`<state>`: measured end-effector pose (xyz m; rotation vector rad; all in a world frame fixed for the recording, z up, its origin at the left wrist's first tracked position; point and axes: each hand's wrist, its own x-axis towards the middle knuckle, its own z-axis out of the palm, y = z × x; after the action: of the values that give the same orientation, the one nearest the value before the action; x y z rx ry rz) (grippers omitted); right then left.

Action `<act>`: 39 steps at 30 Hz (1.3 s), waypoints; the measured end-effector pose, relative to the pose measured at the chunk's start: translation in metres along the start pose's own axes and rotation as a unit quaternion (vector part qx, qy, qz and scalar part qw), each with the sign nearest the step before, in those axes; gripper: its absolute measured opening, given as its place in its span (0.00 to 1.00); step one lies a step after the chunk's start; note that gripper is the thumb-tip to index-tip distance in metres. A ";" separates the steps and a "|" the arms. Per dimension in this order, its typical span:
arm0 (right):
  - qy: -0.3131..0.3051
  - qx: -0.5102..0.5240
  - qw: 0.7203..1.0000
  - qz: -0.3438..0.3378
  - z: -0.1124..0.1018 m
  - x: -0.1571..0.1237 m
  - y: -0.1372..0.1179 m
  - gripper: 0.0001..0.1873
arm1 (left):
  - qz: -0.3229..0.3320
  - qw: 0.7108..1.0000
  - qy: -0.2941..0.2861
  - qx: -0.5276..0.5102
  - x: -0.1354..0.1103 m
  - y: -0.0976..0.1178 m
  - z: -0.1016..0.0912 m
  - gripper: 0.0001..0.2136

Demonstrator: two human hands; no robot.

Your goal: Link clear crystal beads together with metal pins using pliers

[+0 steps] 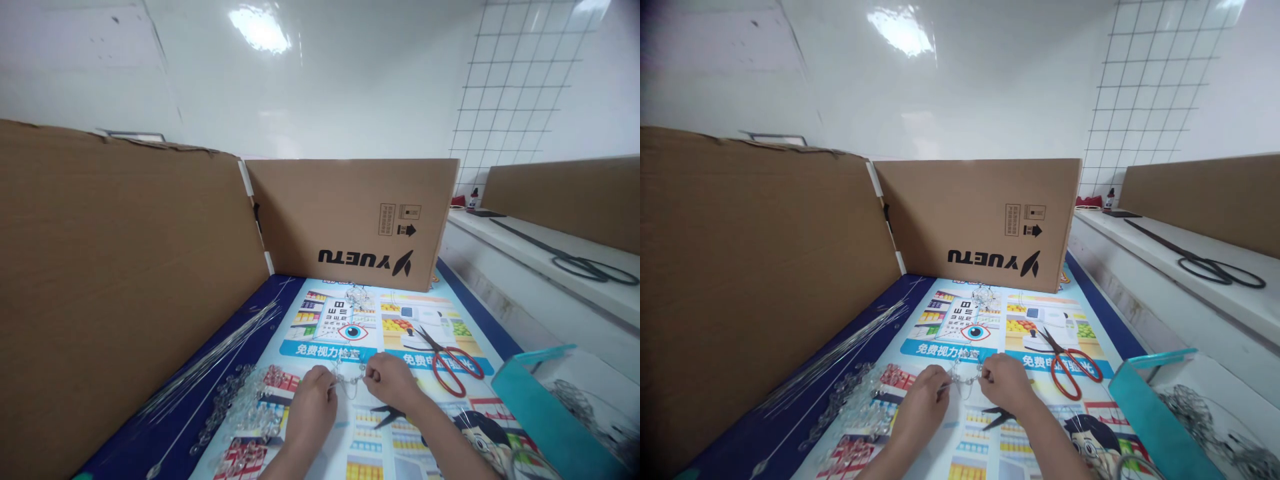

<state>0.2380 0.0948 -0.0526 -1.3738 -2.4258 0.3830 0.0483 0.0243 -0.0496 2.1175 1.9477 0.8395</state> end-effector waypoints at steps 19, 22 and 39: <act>-0.007 -0.012 1.000 0.010 -0.003 -0.002 -0.004 0.04 | -0.014 0.999 -0.004 0.044 -0.002 0.012 0.003 0.03; -0.009 -0.014 1.000 0.011 -0.004 -0.002 -0.005 0.04 | -0.021 0.999 -0.005 0.048 -0.001 0.013 0.004 0.02; -0.013 -0.023 0.999 0.022 -0.007 -0.004 -0.009 0.04 | -0.018 0.998 -0.022 0.051 -0.001 0.017 0.005 0.03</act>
<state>0.2357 0.0873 -0.0433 -1.4516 -2.4440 0.3610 0.0658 0.0225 -0.0462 2.1289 2.0423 0.6940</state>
